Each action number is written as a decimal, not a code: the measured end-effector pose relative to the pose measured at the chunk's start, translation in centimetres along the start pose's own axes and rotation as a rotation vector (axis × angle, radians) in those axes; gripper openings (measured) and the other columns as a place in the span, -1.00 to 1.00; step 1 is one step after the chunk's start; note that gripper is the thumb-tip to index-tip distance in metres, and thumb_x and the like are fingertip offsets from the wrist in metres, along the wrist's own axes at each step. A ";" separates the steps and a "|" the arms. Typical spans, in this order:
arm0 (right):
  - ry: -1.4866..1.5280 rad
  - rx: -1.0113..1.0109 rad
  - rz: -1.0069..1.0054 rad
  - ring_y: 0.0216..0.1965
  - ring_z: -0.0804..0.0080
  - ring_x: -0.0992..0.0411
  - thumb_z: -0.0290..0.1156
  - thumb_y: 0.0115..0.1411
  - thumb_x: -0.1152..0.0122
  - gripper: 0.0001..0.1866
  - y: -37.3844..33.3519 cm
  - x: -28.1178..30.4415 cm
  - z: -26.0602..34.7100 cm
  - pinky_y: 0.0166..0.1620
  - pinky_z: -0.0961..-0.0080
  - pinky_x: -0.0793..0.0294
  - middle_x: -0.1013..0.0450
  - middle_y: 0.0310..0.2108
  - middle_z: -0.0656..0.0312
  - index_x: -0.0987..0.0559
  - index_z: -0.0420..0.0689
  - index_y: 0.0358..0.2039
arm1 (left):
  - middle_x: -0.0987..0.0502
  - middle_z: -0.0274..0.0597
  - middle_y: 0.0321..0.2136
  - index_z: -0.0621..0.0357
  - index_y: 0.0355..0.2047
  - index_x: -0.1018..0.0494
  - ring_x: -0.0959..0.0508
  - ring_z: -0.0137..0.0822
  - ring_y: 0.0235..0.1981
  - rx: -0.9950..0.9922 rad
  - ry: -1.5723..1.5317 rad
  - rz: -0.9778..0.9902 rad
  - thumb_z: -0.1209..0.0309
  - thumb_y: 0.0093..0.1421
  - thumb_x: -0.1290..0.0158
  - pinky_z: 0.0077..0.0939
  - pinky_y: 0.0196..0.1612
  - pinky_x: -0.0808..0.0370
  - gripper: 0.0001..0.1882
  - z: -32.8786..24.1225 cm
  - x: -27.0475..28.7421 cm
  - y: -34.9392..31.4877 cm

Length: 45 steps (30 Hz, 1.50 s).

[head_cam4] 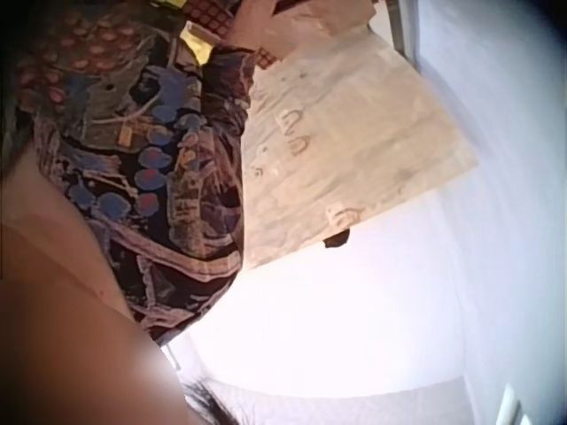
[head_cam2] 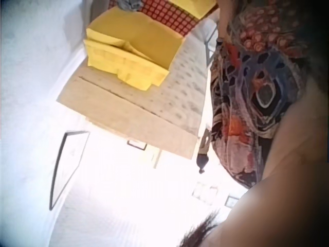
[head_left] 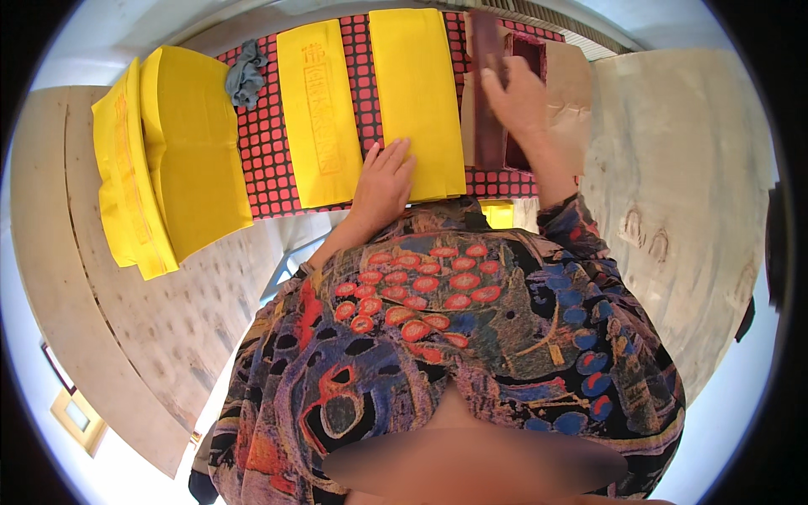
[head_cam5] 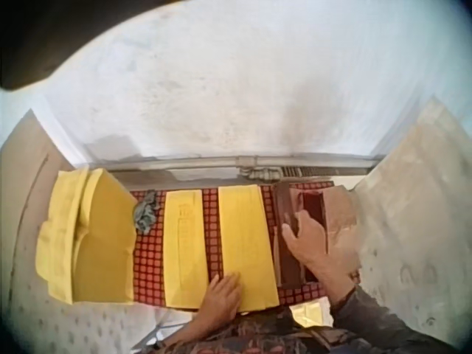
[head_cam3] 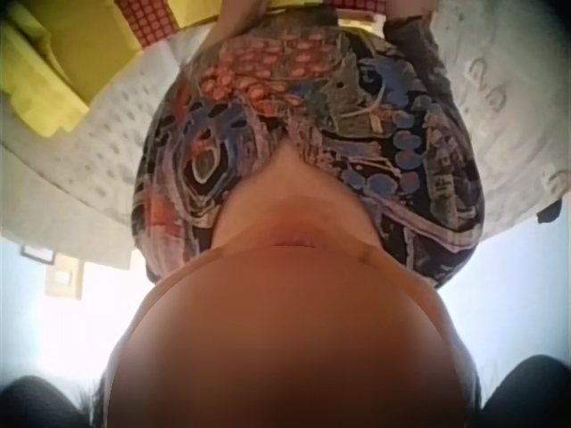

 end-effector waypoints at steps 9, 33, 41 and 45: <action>-0.004 0.081 0.185 -0.37 -0.03 -0.52 -0.13 0.15 -0.13 -0.60 -0.3 -3.7 5.2 -0.27 0.09 -0.47 -0.51 -0.44 -0.07 -0.41 -0.28 -0.27 | -0.31 0.01 0.19 0.23 0.00 -0.41 -0.28 -0.06 0.26 -0.020 0.024 0.025 0.48 0.01 -0.13 0.04 0.30 -0.11 -0.51 -0.8 -1.1 -0.5; -0.088 0.112 0.125 -0.36 -0.01 -0.53 -0.10 0.11 -0.16 -0.57 0.9 -6.8 5.0 -0.27 0.10 -0.48 -0.52 -0.46 -0.09 -0.46 -0.27 -0.29 | -0.45 -0.05 0.05 0.25 -0.12 -0.45 -0.43 -0.10 0.12 -0.100 -0.033 -0.026 0.50 0.08 -0.04 0.05 0.26 -0.17 -0.68 -0.6 -0.7 -0.8; -0.145 -0.042 0.335 -0.26 -0.09 -0.52 -0.14 0.21 -0.08 -0.54 1.2 -4.8 7.0 -0.19 0.04 -0.51 -0.51 -0.33 -0.20 -0.44 -0.38 -0.17 | -0.52 -0.19 -0.05 0.17 -0.14 -0.49 -0.49 -0.21 0.04 -0.218 -0.147 -0.017 0.44 0.10 -0.11 -0.09 0.20 -0.31 -0.72 -0.9 -1.8 -2.4; -0.094 -0.075 0.363 -0.27 -0.11 -0.51 -0.15 0.21 -0.10 -0.52 1.0 -4.5 7.4 -0.18 0.04 -0.49 -0.50 -0.35 -0.21 -0.41 -0.39 -0.14 | -0.53 -0.24 -0.05 0.12 -0.14 -0.50 -0.48 -0.26 0.04 -0.258 -0.099 0.015 0.39 0.10 -0.14 -0.14 0.21 -0.32 -0.72 -1.1 -2.1 -2.7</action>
Point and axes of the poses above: each hand's wrist, its own y-axis towards the middle knuckle, its own x-axis out of the back of the hand, z = x × y, the point moved 2 cm from there along y, towards the middle knuckle
